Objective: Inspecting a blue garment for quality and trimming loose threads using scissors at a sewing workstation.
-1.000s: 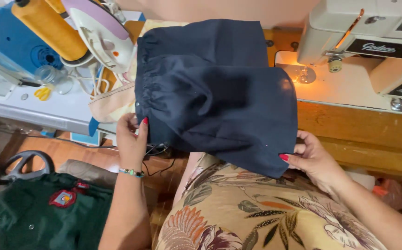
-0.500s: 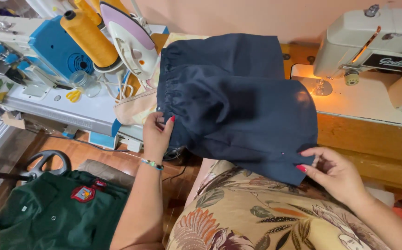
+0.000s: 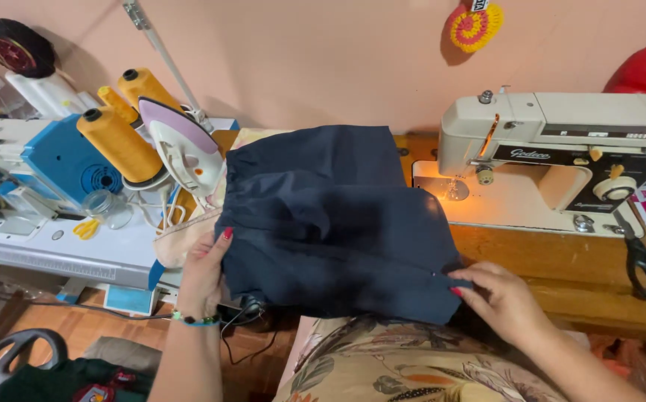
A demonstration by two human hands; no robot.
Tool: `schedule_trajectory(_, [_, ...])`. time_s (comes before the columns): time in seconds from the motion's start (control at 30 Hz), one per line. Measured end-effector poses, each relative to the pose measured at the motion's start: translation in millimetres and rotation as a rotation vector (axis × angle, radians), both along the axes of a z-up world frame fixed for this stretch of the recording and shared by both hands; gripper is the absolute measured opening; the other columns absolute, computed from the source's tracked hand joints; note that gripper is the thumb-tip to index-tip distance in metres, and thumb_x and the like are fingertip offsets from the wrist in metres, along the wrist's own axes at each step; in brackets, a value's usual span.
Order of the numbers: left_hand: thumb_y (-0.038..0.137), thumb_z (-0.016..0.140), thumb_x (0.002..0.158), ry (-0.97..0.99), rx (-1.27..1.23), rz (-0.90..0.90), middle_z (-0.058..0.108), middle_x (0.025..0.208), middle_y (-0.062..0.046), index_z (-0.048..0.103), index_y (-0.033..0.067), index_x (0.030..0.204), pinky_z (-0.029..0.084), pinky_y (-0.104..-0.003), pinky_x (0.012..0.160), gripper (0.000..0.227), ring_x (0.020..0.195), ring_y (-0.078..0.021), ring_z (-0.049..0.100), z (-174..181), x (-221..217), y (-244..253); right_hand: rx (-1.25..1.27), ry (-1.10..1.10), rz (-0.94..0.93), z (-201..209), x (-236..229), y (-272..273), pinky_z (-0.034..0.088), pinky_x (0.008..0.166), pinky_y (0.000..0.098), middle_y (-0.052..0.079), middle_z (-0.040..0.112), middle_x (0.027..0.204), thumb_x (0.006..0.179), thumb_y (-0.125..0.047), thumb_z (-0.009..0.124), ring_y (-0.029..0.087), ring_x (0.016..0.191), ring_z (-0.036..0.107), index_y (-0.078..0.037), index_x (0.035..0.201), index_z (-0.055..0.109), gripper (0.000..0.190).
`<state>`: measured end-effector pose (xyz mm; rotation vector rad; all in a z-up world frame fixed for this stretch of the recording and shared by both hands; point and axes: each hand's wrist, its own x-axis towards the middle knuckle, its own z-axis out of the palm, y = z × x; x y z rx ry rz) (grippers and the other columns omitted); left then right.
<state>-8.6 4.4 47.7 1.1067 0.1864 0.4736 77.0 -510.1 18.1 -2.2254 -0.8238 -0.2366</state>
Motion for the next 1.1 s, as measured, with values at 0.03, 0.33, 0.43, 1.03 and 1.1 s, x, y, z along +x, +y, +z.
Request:
schedule_trajectory(0.03, [0.015,0.070,0.097,-0.038,0.021,-0.008,0.077,0.099,-0.012,0.073,0.0035,0.095,0.060,-0.029,0.079,0.011,0.086,-0.0171,0.071,8.7,-2.2,2.2,0.033,-0.081,0.025,8.2,1.7,-2.5,0.057,0.084,0.0319,0.003,0.076,0.099,0.084,-0.019,0.078,0.019,0.090,0.072,-0.018,0.111,0.079,0.027])
schedule_trajectory(0.33, [0.017,0.075,0.096,-0.278,0.290,0.139,0.067,0.097,0.001,0.073,0.0047,0.101,0.059,-0.020,0.079,0.013,0.086,-0.0089,0.065,153.3,16.9,-16.4,-0.063,-0.392,-0.117,179.6,44.4,-7.8,0.051,0.088,0.0384,0.008,0.074,0.110,0.097,-0.012,0.074,0.026,0.104,0.067,-0.009,0.114,0.074,0.017])
schedule_trajectory(0.43, [0.017,0.074,0.099,-0.356,0.460,0.293,0.064,0.110,0.001,0.073,0.0070,0.101,0.054,-0.019,0.095,0.010,0.104,-0.0098,0.061,177.8,22.2,-14.2,0.005,-0.343,-0.137,213.7,47.4,3.1,0.051,0.077,0.0351,0.011,0.063,0.106,0.100,-0.005,0.072,0.025,0.094,0.061,-0.004,0.112,0.071,0.013])
schedule_trajectory(1.03, [0.038,0.082,0.087,-0.614,1.620,0.282,0.065,0.128,-0.023,0.056,-0.0032,0.137,0.036,-0.049,0.117,0.070,0.125,-0.0396,0.060,167.3,59.4,-145.1,0.557,0.176,0.288,199.1,67.4,117.3,0.039,0.062,0.0148,-0.007,0.056,0.063,0.104,-0.011,0.068,0.002,0.062,0.047,-0.004,0.092,0.068,0.013])
schedule_trajectory(1.1, [0.046,0.074,0.090,-0.628,1.554,0.176,0.066,0.128,-0.019,0.054,-0.0007,0.140,0.038,-0.048,0.119,0.071,0.127,-0.0361,0.061,164.1,73.1,-163.1,0.522,0.153,0.320,187.4,77.0,118.1,0.039,0.061,0.0174,-0.006,0.055,0.064,0.102,-0.011,0.070,0.003,0.064,0.047,-0.004,0.090,0.068,0.015])
